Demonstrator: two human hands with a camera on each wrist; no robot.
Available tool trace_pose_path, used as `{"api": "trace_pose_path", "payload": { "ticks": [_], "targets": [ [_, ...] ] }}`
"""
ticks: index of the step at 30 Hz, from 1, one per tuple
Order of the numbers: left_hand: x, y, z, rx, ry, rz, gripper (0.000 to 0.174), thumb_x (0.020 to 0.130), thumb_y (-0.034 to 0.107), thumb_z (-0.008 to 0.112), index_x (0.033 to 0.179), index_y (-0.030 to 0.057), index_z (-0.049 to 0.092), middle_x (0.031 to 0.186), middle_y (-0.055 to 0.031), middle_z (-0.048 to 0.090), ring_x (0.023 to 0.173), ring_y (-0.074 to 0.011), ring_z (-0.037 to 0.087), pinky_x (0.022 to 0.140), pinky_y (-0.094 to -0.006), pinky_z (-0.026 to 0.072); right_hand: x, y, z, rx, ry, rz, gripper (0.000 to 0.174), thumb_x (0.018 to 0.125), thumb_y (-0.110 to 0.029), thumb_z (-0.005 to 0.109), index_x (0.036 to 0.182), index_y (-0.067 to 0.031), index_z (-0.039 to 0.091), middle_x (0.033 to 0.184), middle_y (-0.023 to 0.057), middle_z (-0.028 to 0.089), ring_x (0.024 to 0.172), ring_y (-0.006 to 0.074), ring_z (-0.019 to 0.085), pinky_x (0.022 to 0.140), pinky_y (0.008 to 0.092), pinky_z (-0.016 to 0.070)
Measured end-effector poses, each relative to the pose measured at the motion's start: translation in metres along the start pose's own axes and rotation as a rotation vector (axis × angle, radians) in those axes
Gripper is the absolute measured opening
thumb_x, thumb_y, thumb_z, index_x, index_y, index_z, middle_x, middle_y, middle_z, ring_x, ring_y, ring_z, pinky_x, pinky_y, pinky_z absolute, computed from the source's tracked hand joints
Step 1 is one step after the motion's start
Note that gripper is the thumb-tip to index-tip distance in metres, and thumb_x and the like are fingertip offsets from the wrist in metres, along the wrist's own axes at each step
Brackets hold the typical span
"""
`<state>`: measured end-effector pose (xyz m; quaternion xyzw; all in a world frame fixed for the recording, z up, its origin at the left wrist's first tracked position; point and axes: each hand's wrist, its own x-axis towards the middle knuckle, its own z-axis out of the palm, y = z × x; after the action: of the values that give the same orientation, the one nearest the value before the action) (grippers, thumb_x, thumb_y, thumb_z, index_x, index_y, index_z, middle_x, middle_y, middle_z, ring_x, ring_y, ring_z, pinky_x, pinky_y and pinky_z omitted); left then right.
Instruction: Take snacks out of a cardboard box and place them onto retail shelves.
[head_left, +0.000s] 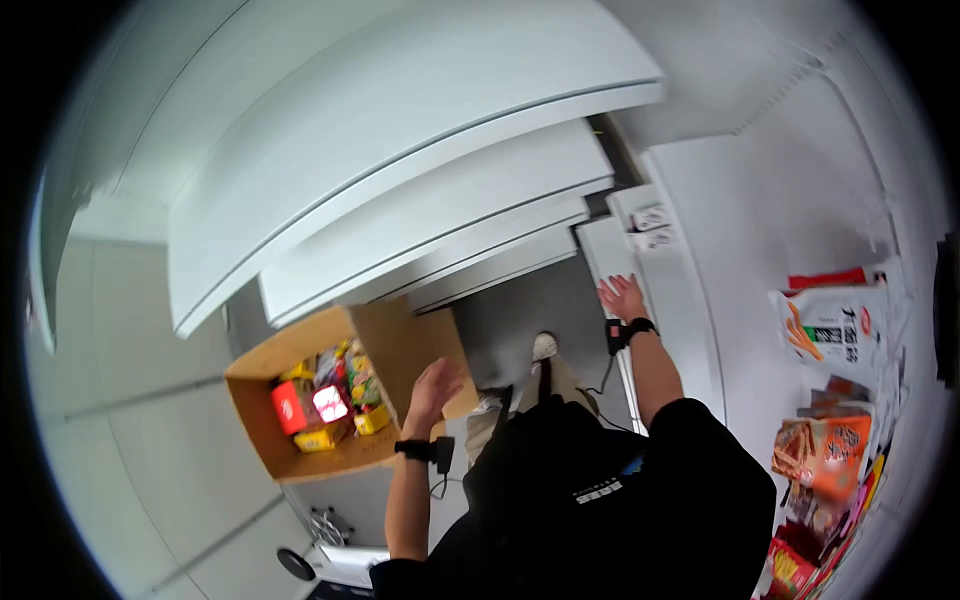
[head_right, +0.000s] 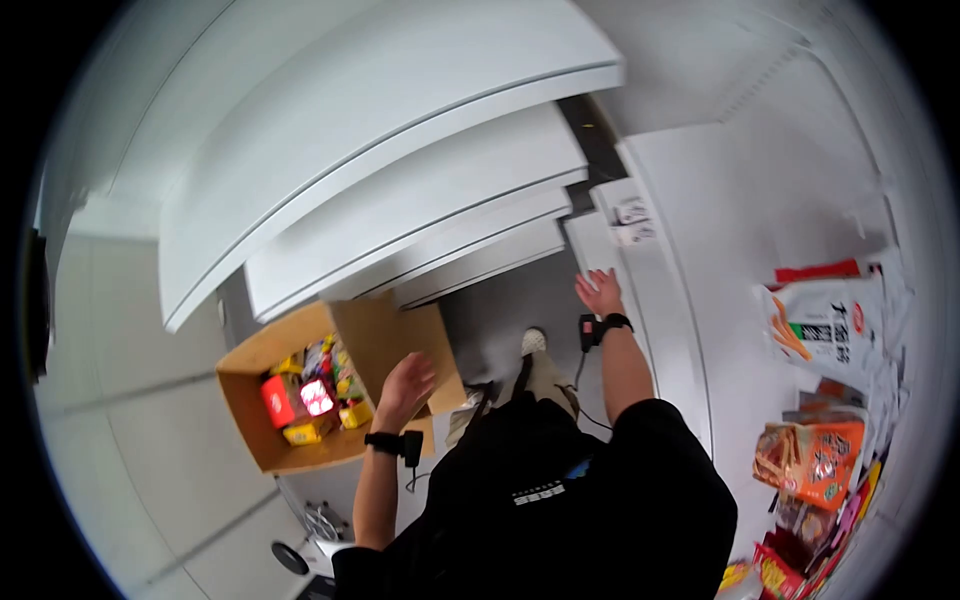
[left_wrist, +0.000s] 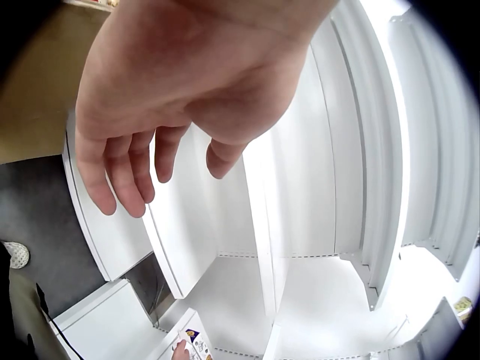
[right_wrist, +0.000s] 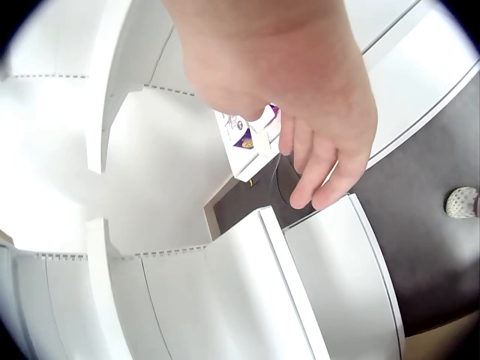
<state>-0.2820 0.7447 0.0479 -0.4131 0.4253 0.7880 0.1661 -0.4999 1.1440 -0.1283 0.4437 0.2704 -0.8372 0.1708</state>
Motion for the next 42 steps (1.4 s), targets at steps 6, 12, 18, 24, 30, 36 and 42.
{"api": "trace_pose_path", "payload": {
  "ticks": [6,12,18,24,30,36,42],
  "targets": [
    [-0.021,-0.002,-0.045,-0.078,0.048,0.093,0.032,0.091,0.031,0.050,0.114,0.0084,0.053,0.107,-0.0071,0.058,0.090,-0.0188,0.057,0.078,-0.0333,0.0473,-0.033,0.042,0.037,-0.149,-0.057,0.083,0.056,0.094,-0.048,0.032,0.130,-0.0048,0.035,0.132,0.0101,0.043,0.114,0.0333,0.050,0.092,0.0465,0.0428],
    [-0.050,0.000,-0.098,-0.191,0.025,0.193,0.030,0.092,0.031,0.048,0.111,0.0074,0.054,0.104,-0.0073,0.058,0.092,-0.0197,0.056,0.080,-0.0344,0.0468,-0.067,0.092,0.070,-0.254,-0.125,0.137,0.056,0.094,-0.045,0.033,0.131,-0.0040,0.035,0.133,0.0106,0.043,0.116,0.0319,0.048,0.095,0.0446,0.0406],
    [-0.080,-0.020,-0.171,-0.260,0.049,0.232,0.037,0.092,0.033,0.046,0.117,0.0052,0.049,0.109,-0.0089,0.058,0.096,-0.0199,0.056,0.086,-0.0360,0.0454,-0.103,0.166,0.109,-0.377,-0.190,0.199,0.052,0.094,-0.044,0.035,0.127,-0.0028,0.038,0.130,0.0148,0.045,0.115,0.0321,0.049,0.094,0.0457,0.0413],
    [-0.085,-0.056,-0.257,-0.350,0.188,0.173,0.041,0.091,0.035,0.048,0.121,0.0067,0.047,0.115,-0.0117,0.054,0.104,-0.0237,0.053,0.090,-0.0393,0.0432,-0.131,0.252,0.154,-0.613,-0.235,0.248,0.055,0.092,-0.044,0.039,0.129,-0.0030,0.036,0.135,0.0158,0.038,0.116,0.0325,0.046,0.093,0.0478,0.0411],
    [-0.100,-0.082,-0.308,-0.730,0.239,0.215,0.065,0.087,0.034,0.053,0.136,0.0042,0.022,0.133,-0.0265,0.031,0.123,-0.0395,0.036,0.098,-0.0490,0.0357,-0.164,0.342,0.204,-0.842,-0.248,0.315,0.061,0.091,-0.045,0.043,0.137,-0.0086,0.027,0.143,0.0145,0.022,0.125,0.0334,0.033,0.091,0.0602,0.0353],
    [-0.084,-0.067,-0.319,-0.658,0.317,-0.023,0.083,0.080,0.040,0.060,0.140,0.0089,0.011,0.137,-0.0317,0.020,0.123,-0.0447,0.032,0.098,-0.0567,0.0310,-0.207,0.416,0.252,-1.152,-0.180,0.295,0.073,0.084,-0.045,0.052,0.142,-0.0128,0.020,0.147,0.0135,0.009,0.132,0.0392,0.016,0.088,0.0722,0.0253],
    [-0.070,-0.049,-0.326,-0.506,0.418,-0.097,0.090,0.075,0.042,0.064,0.140,0.0121,0.010,0.135,-0.0328,0.017,0.119,-0.0544,0.029,0.093,-0.0608,0.0338,-0.217,0.474,0.277,-1.415,-0.140,0.276,0.071,0.085,-0.047,0.048,0.143,-0.0191,0.018,0.147,0.0155,0.007,0.130,0.0441,0.016,0.088,0.0753,0.0171]
  ]
}}
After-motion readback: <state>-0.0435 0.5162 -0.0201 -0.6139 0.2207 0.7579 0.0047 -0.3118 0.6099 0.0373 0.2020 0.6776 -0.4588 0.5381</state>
